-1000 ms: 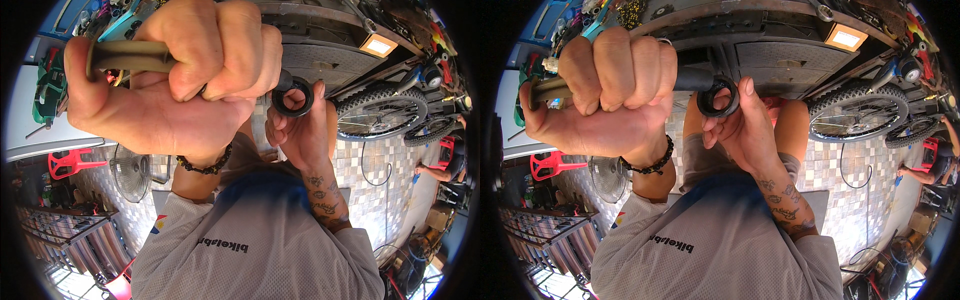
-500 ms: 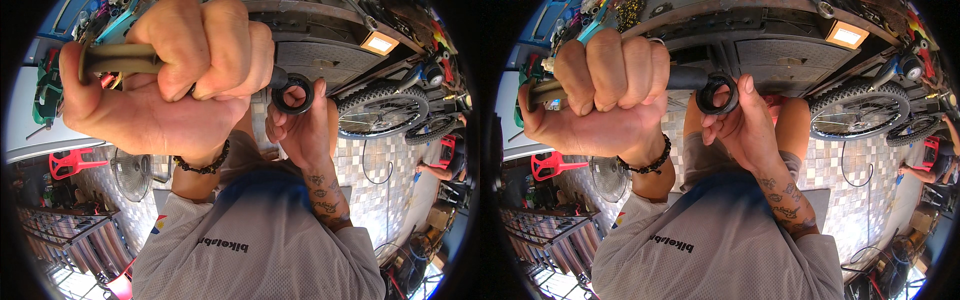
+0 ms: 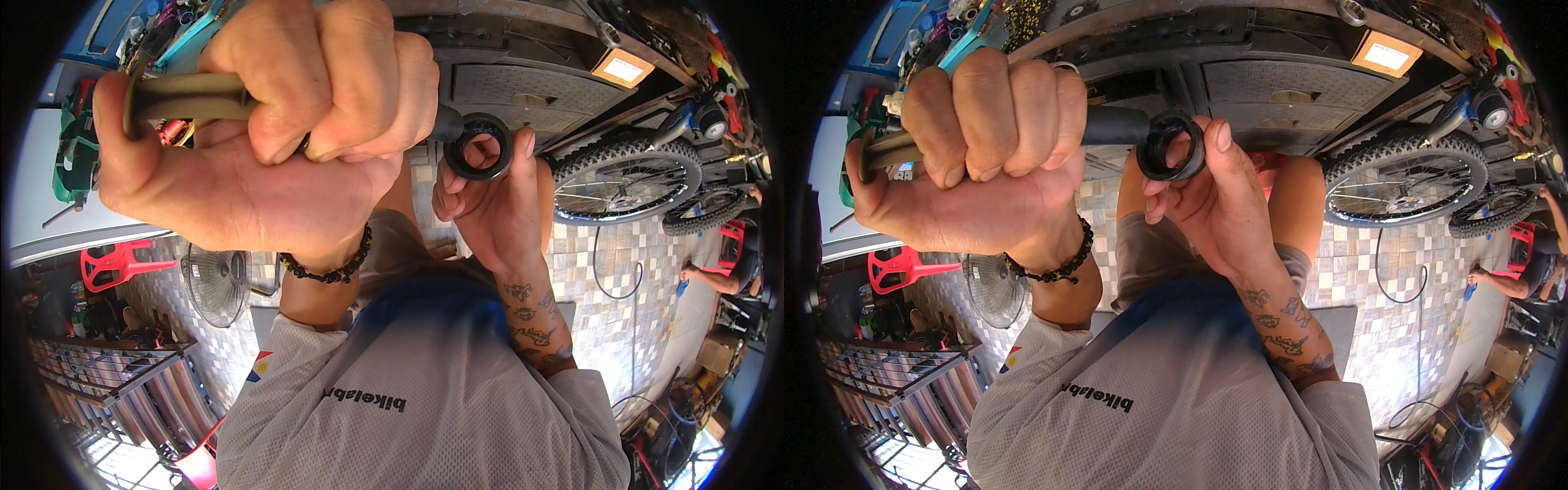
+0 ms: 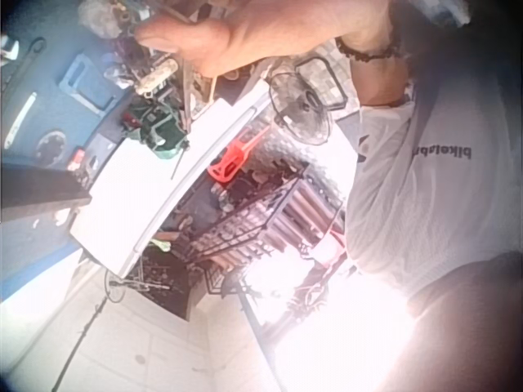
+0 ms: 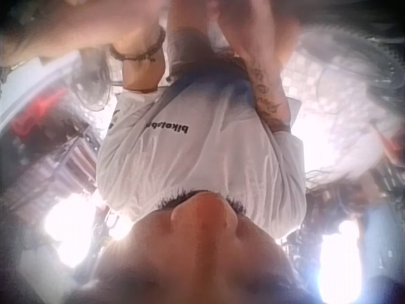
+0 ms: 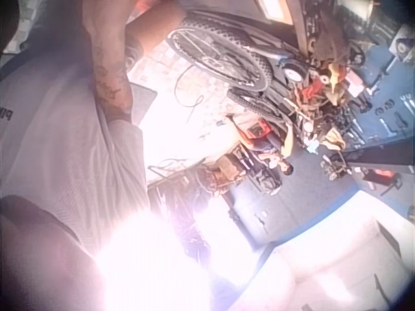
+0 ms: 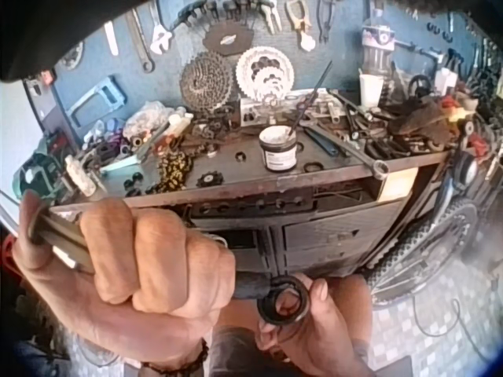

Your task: The person adjusts the handlebar grip and brake lever on a bicycle, then moves to a workbench to clean a small metal ring with a cloth. The person uses a hammer to tap the ring and continues wiping it.

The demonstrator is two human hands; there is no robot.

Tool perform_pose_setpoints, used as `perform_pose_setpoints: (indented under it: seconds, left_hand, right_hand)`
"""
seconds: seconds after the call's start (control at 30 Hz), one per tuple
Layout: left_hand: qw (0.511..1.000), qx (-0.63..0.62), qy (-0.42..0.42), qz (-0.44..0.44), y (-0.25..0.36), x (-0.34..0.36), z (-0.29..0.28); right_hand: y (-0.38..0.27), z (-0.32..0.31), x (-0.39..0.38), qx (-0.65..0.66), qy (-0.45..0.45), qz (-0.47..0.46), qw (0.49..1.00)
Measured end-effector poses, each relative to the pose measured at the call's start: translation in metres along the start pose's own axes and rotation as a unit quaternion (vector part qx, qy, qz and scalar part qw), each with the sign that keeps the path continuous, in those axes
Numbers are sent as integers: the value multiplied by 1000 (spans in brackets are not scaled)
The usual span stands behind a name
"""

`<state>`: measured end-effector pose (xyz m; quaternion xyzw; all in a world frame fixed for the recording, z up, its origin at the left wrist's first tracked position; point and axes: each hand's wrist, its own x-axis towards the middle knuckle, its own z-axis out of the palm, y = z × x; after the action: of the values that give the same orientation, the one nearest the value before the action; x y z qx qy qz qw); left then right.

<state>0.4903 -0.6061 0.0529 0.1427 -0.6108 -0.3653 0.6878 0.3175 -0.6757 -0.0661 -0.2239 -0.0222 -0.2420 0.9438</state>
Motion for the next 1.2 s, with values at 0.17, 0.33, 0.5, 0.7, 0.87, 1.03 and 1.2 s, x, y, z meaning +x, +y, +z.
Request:
perform_pose_setpoints:
  seconds: [0.17,0.33,0.5,0.7,0.87,1.03,1.2]
  left_hand:
    - [1000,7,-3,3,0,-1,-1]
    - [1000,16,-3,5,1,-2,-2]
    - [1000,14,-1,4,2,-4,-3]
    - [1000,13,2,3,3,-5,-2]
    - [1000,16,2,2,4,-6,-1]
    - [1000,11,-5,1,5,-6,-1]
    - [1000,6,2,3,5,-7,0]
  right_hand:
    - [0,0,0,-10,6,-8,1000]
    - [0,1,-1,-7,14,-2,1000]
    - [1,0,-1,5,-2,-5,1000]
    - [1,0,-1,-11,2,-8,1000]
    - [1,0,-2,-16,4,-11,1000]
    - [1,1,-2,-17,9,-14,1000]
    - [2,1,-3,-10,15,-20,1000]
